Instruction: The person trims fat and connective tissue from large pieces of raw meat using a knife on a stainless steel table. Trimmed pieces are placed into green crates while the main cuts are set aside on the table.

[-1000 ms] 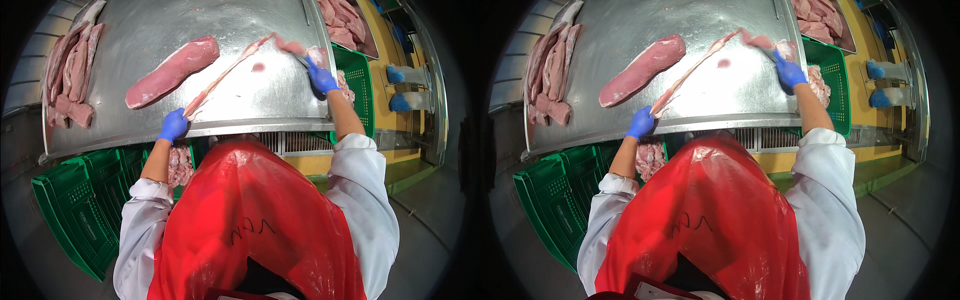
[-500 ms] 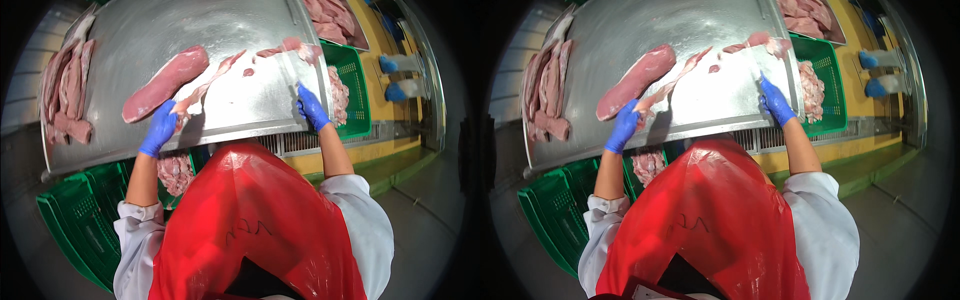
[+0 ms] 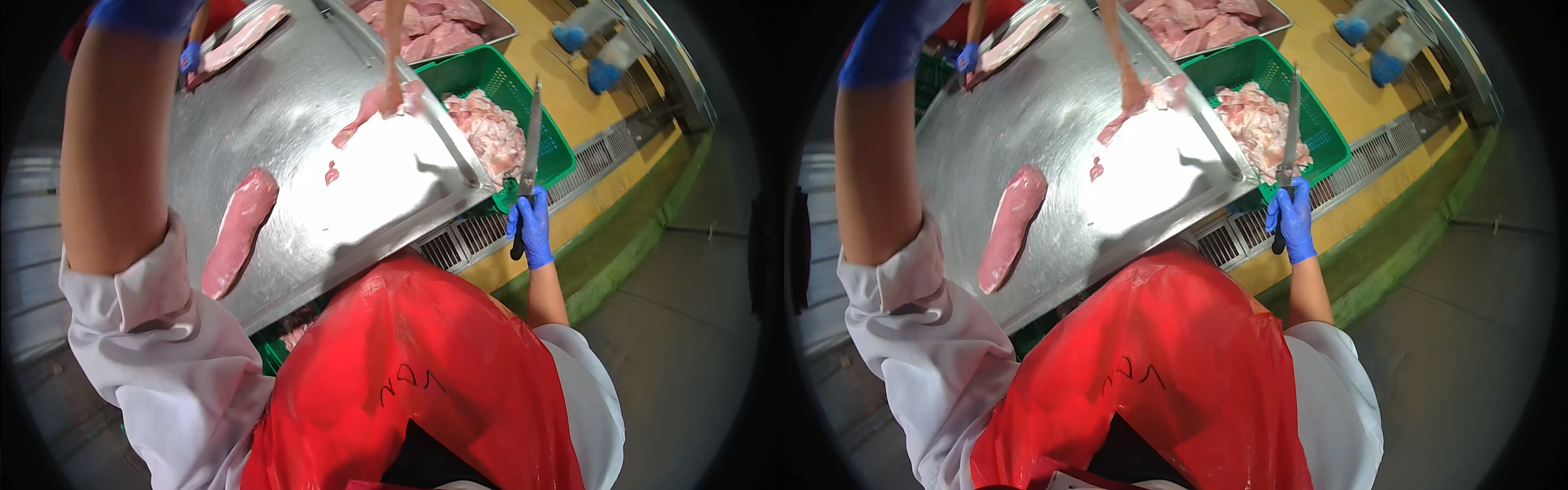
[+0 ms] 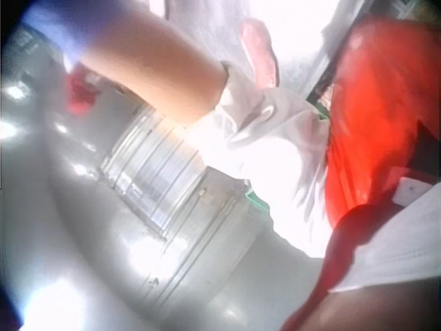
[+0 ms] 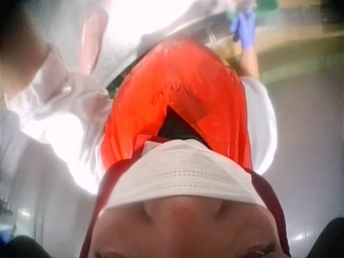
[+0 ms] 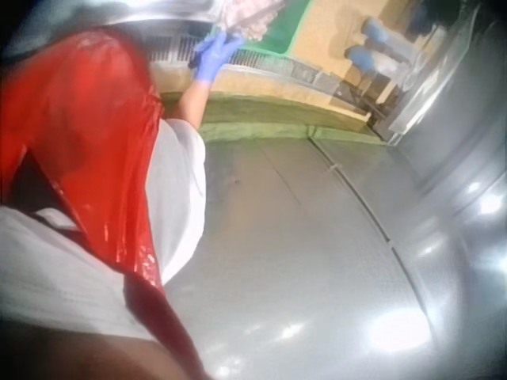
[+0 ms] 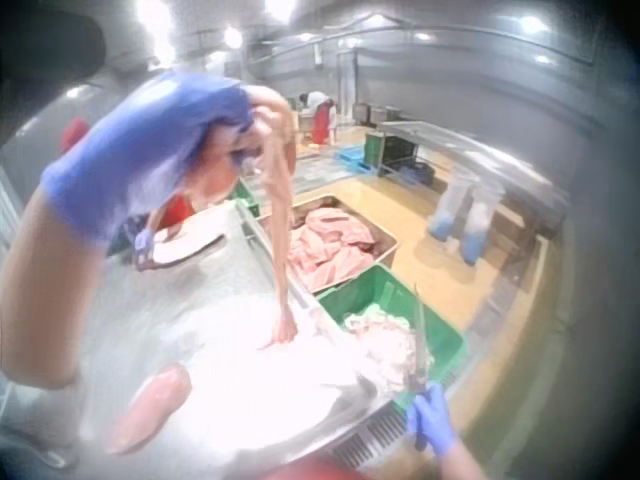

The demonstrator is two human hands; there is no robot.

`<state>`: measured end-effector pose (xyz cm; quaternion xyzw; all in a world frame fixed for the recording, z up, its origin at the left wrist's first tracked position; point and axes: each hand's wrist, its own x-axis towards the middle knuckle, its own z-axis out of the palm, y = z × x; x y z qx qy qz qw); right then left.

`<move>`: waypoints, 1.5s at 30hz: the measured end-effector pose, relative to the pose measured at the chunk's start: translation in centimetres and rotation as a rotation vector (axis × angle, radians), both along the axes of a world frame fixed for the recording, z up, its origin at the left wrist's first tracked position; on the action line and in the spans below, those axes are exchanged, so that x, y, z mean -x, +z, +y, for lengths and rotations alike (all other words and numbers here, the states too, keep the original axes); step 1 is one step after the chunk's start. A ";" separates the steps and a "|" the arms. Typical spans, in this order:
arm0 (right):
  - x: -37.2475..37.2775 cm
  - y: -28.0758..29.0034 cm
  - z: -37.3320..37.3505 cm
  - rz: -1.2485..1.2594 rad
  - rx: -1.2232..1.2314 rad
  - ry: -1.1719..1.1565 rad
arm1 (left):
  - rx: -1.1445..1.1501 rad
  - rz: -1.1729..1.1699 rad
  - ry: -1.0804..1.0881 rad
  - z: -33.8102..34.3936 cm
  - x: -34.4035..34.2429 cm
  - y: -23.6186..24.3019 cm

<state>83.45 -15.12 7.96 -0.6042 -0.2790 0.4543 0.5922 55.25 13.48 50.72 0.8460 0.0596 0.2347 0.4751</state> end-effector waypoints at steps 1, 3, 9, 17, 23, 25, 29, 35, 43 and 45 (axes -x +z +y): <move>-1.0 -0.4 -1.2 -0.019 -0.021 -0.061 | 0.362 0.120 0.043 -0.4 -2.7 1.0; -2.2 -0.5 -2.6 -0.011 0.006 -0.129 | 0.296 0.214 0.032 2.0 -7.9 0.0; -2.6 0.6 -6.8 -0.034 0.106 -0.251 | -0.562 0.483 0.153 8.8 -18.1 -20.7; -4.0 0.1 -9.3 -0.043 0.203 -0.209 | -0.557 0.688 0.471 7.8 -6.3 -50.3; -3.9 0.4 -9.2 -0.064 0.214 -0.172 | -0.626 0.532 0.362 -1.8 8.8 -50.8; -3.3 -0.7 -7.6 -0.088 0.206 -0.155 | -0.628 0.595 0.694 -4.8 13.6 -50.7; -2.5 -4.2 -0.1 -0.022 0.133 0.063 | -0.508 0.545 0.926 -9.0 21.2 -50.3; 0.9 -2.5 10.2 -0.044 -0.006 0.295 | -0.480 0.522 1.259 -3.7 15.6 -50.9; 9.1 3.4 13.4 -0.085 0.043 0.264 | -0.411 0.611 0.842 -1.9 10.7 -51.8; 9.7 2.7 12.1 -0.144 0.081 0.260 | -0.502 0.566 0.848 -4.3 14.4 -52.9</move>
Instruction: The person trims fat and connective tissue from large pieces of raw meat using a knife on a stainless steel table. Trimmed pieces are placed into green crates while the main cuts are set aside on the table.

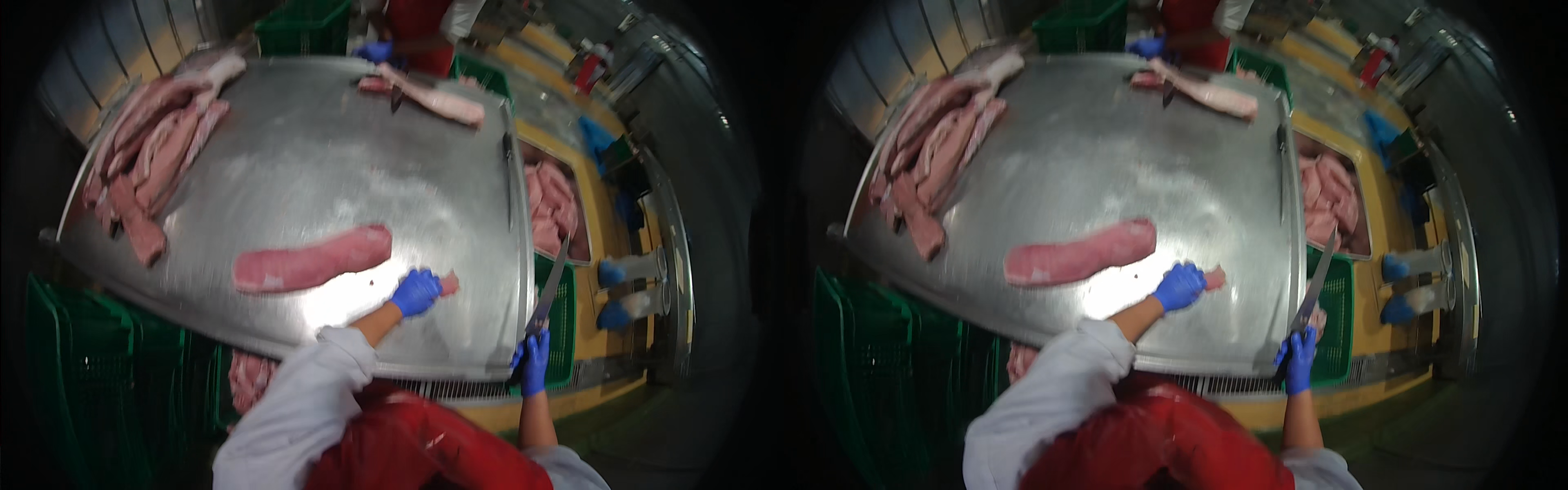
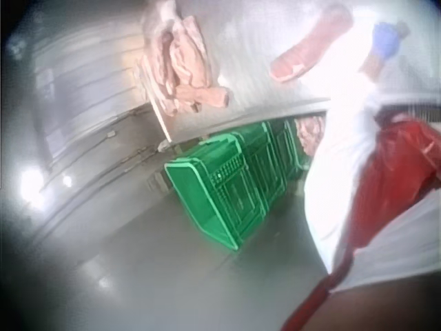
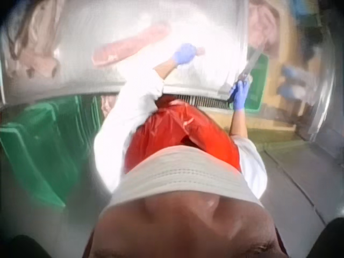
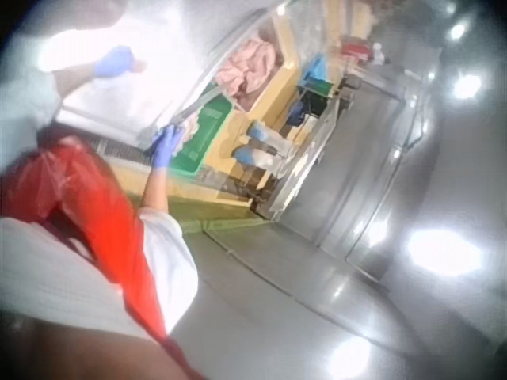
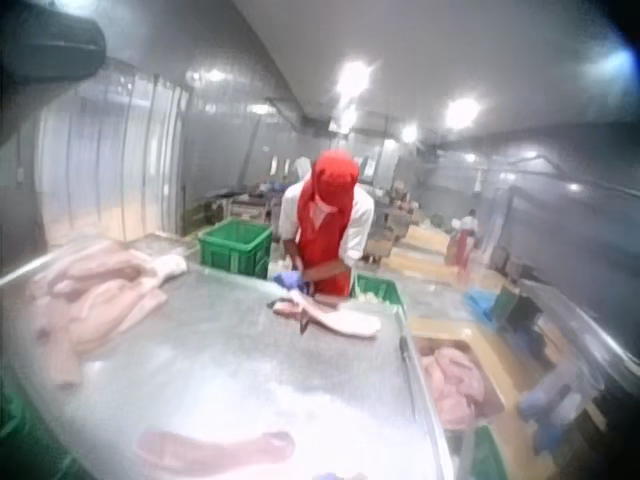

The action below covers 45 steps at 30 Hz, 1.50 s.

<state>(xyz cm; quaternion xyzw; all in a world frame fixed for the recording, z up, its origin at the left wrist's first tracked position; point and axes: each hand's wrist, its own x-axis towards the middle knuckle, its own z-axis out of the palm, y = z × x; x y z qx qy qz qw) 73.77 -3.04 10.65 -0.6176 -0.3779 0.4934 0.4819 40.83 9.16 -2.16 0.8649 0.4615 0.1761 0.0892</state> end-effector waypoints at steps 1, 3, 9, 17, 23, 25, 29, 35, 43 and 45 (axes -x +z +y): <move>0.9 -0.2 0.2 0.029 -0.004 0.047 | -0.079 -0.039 -0.007 -1.8 3.2 -1.6; 2.7 0.3 -1.5 0.012 0.029 0.049 | -0.012 0.007 0.097 -6.9 9.2 0.4; 6.4 -1.6 -4.4 0.114 0.095 0.138 | 0.188 -0.006 0.238 -23.6 31.3 4.3; 19.2 -5.3 2.5 0.069 0.177 0.530 | 0.274 0.339 0.493 -35.4 41.2 9.9; 36.7 -5.8 12.7 0.037 0.100 0.672 | 0.182 -0.338 1.030 -14.7 42.8 2.4; 38.6 -10.4 16.6 -0.390 -0.090 0.688 | 0.227 -0.418 1.116 -10.2 40.3 -1.9; 36.5 -9.2 18.6 -0.662 -0.031 0.529 | 0.120 -0.516 0.829 -9.4 33.2 -3.0; 28.2 -5.4 19.7 -0.779 0.200 0.484 | 0.686 -0.576 0.887 -13.4 29.4 1.4; 26.2 -6.6 15.5 -0.545 -0.003 0.620 | -0.137 -0.252 0.460 -16.6 22.3 4.7; 26.9 -6.1 12.5 -0.517 0.070 0.714 | -0.077 -0.070 0.438 -16.0 19.3 5.0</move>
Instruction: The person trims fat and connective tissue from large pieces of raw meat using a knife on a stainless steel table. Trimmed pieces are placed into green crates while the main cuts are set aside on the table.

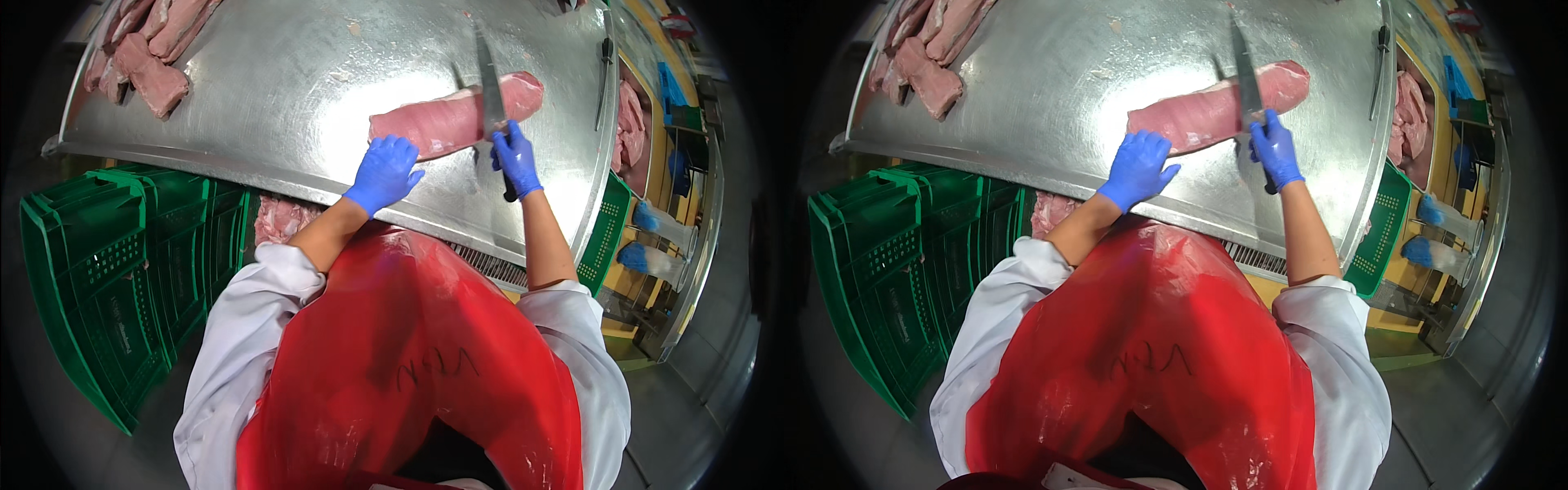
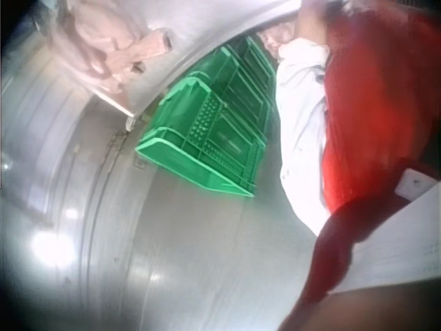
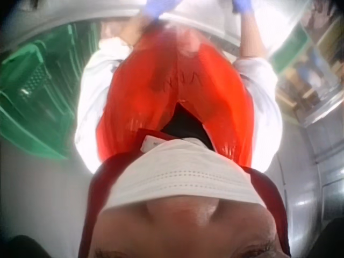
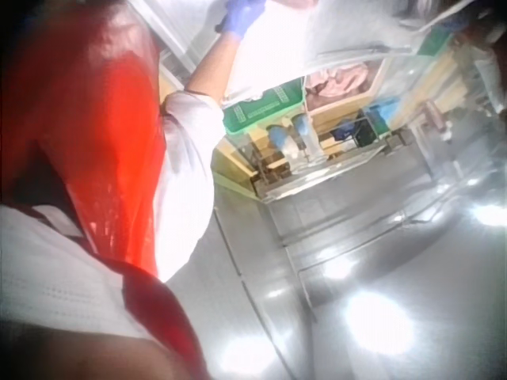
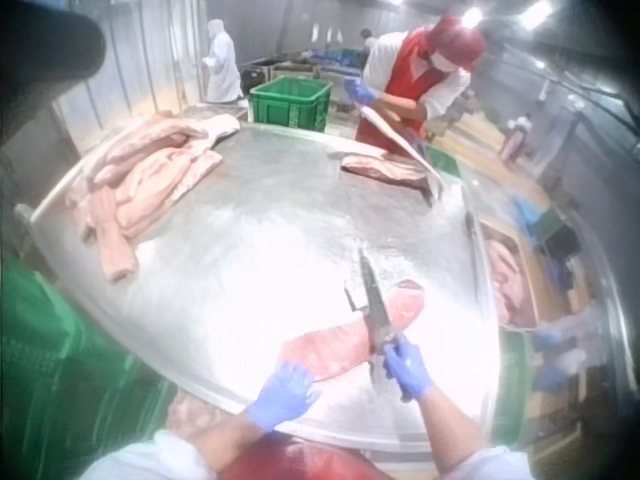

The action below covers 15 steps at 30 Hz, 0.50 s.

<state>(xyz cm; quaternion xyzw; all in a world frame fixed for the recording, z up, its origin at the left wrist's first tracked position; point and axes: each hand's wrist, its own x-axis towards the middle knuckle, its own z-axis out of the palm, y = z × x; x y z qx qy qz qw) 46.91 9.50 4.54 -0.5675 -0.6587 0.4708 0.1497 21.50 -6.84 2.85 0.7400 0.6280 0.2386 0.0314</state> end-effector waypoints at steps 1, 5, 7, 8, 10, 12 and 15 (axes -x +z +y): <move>0.1 -0.3 -1.1 0.017 0.019 0.037 | 0.056 0.116 0.016 0.6 -0.8 -1.4; 0.1 0.0 -4.2 0.037 0.063 0.182 | 0.034 0.066 0.066 1.3 -1.5 -2.8; 0.5 0.1 -5.1 0.016 0.012 0.297 | 0.007 -0.019 0.106 0.9 -1.4 -2.4; 0.8 -0.3 -5.6 -0.006 -0.061 0.347 | 0.012 -0.058 0.130 0.8 -1.5 -2.2; 0.9 -0.3 -5.7 -0.011 -0.149 0.554 | 0.021 -0.135 0.182 0.2 -1.4 -1.9; 1.0 1.0 -5.3 -0.157 -0.173 0.707 | -0.077 -0.238 0.271 -1.2 -0.6 -1.8; -2.2 0.8 -3.6 -0.252 -0.270 0.885 | -0.153 -0.330 0.477 -4.8 0.5 -0.3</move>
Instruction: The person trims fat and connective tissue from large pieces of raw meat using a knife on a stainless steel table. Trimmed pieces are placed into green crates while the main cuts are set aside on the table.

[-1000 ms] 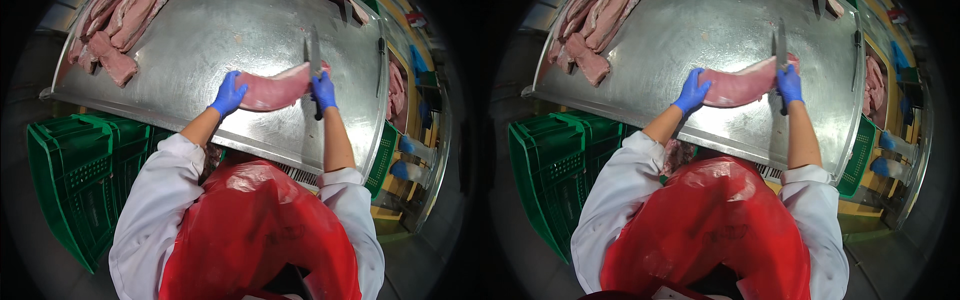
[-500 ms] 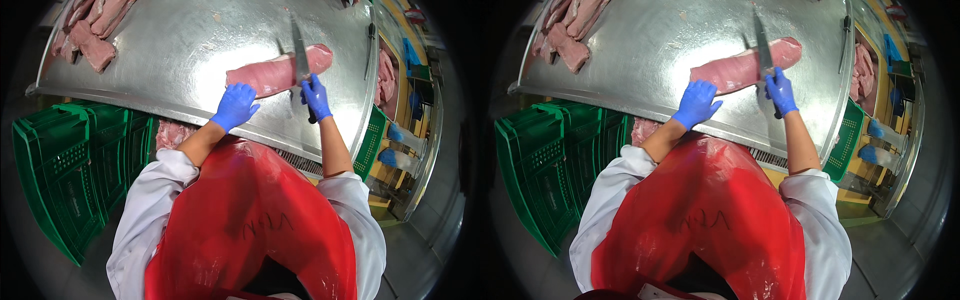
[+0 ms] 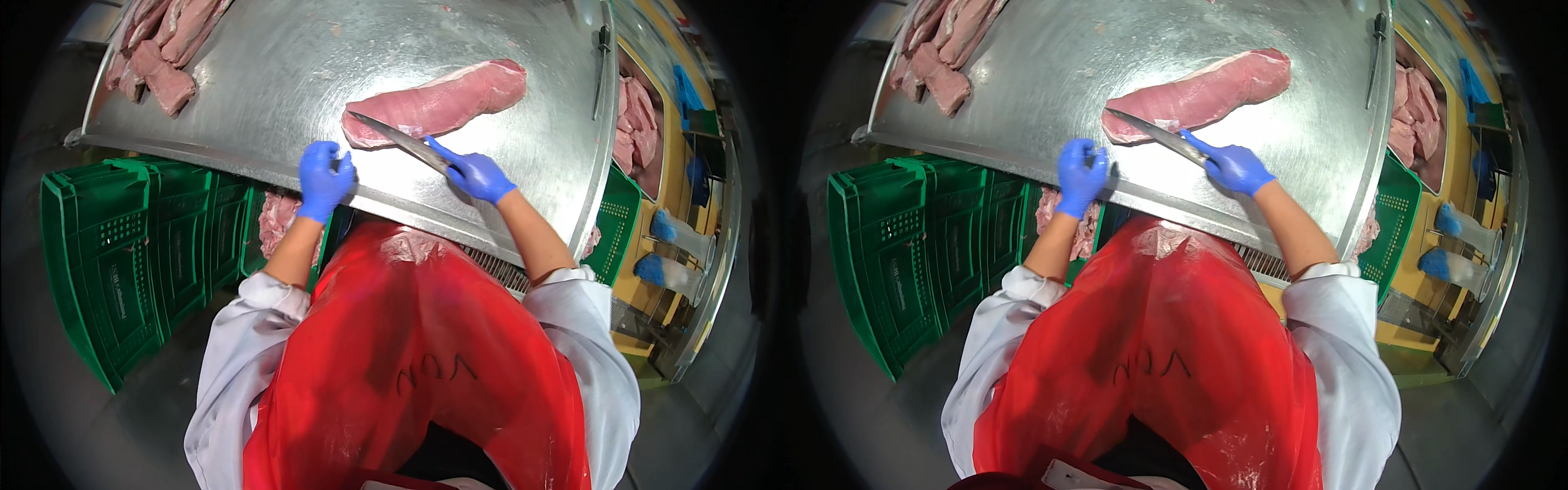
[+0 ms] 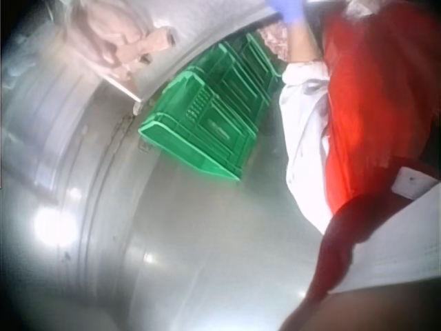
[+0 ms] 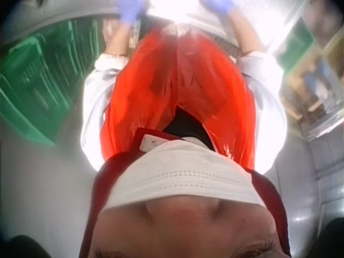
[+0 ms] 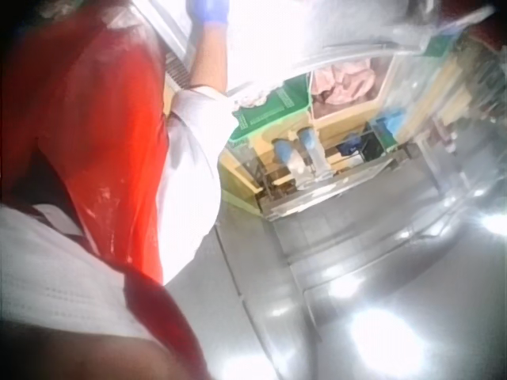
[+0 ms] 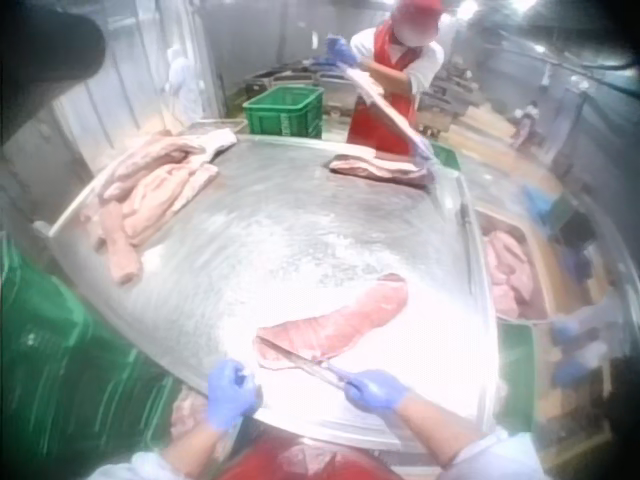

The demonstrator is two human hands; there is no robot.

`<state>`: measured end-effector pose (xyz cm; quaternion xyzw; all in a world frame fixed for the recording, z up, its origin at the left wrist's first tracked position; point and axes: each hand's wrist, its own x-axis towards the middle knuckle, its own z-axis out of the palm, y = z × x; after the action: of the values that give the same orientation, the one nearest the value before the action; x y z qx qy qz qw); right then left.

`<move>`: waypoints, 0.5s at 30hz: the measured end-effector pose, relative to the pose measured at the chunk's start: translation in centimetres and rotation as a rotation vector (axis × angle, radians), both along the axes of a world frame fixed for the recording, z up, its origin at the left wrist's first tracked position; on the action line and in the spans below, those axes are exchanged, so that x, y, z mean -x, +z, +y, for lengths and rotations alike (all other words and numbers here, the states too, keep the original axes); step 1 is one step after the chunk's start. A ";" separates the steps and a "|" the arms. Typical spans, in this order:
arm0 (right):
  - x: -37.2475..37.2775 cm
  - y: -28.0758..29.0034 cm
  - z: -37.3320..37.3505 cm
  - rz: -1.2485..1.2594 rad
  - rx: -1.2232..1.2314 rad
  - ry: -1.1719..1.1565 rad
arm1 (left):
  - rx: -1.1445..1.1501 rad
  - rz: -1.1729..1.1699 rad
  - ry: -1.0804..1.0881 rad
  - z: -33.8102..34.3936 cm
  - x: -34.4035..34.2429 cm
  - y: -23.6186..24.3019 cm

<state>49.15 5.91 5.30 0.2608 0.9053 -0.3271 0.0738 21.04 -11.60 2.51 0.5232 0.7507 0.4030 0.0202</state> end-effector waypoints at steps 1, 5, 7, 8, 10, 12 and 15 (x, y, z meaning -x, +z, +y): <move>-1.5 -0.2 1.0 -0.041 0.048 0.032 | -0.043 -0.016 0.088 -1.2 0.8 0.0; 0.2 0.1 1.9 -0.101 0.164 0.107 | -0.145 -0.183 0.325 -4.3 4.1 0.4; 6.6 -0.3 0.2 0.007 0.138 0.076 | -0.220 -0.223 0.401 -4.3 5.2 0.9; 9.4 -2.0 -0.6 0.160 0.144 0.054 | -0.257 -0.260 0.447 -4.2 5.4 1.2; 12.2 -2.9 -0.9 0.319 0.582 -0.068 | -0.340 -0.294 0.520 -4.7 6.4 1.0; 11.3 -0.1 -0.9 0.312 1.059 -0.288 | -0.294 -0.303 0.496 -4.7 6.4 0.4; 7.5 0.9 1.7 0.572 0.919 -0.511 | -0.045 -0.146 0.419 -2.6 4.0 -0.6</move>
<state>41.67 7.63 6.17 0.3132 0.5636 -0.7498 -0.1486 16.99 -14.24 1.92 0.3254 0.8304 0.4518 -0.0212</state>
